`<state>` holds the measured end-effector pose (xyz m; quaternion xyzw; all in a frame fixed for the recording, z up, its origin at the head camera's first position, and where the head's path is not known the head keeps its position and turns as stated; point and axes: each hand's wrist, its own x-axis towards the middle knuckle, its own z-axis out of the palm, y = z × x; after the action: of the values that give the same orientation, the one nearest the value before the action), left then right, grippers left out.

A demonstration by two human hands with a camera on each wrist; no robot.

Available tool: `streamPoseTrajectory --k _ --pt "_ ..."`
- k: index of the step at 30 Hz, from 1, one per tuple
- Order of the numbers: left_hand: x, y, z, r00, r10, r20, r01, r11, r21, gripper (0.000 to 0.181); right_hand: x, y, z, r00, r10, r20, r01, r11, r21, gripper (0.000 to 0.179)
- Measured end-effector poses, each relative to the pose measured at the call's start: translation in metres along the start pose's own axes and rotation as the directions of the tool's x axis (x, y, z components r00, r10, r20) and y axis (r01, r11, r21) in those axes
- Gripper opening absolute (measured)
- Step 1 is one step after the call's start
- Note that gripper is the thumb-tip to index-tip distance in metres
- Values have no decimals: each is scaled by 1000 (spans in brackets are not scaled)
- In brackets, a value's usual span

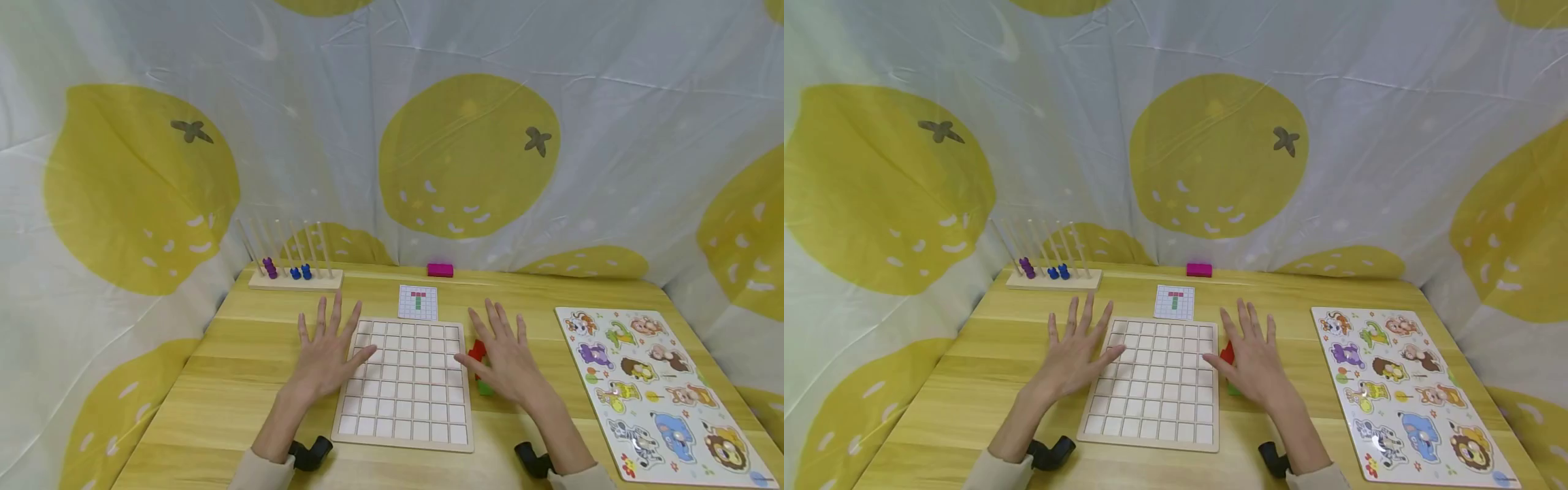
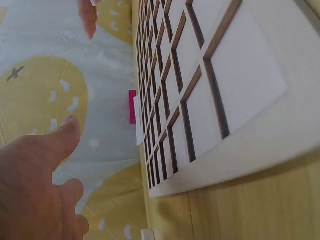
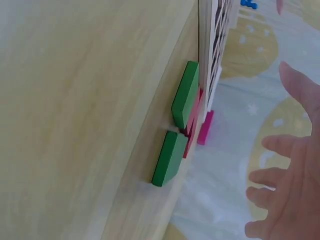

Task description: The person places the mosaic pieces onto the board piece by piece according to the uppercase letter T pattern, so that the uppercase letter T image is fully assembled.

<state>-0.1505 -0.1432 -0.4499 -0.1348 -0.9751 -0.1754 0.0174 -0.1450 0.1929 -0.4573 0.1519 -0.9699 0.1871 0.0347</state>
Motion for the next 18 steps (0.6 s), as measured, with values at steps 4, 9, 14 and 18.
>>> streamPoseTrajectory --k 4,9,14,18 --pt "0 -5 -1 999 -4 41 4 1000 -18 87 0 6 -3 1000 8 -2 -8 1000 12 90" --pt "1 -12 -5 992 -2 129 16 994 -106 94 1 13 -7 999 33 22 -33 999 28 88" --pt "0 -27 -7 976 40 216 6 978 -210 106 2 22 -10 997 45 58 -49 996 76 85" --pt "-2 -36 -10 956 92 278 -2 952 -307 117 0 30 -12 996 35 77 -46 988 150 78"
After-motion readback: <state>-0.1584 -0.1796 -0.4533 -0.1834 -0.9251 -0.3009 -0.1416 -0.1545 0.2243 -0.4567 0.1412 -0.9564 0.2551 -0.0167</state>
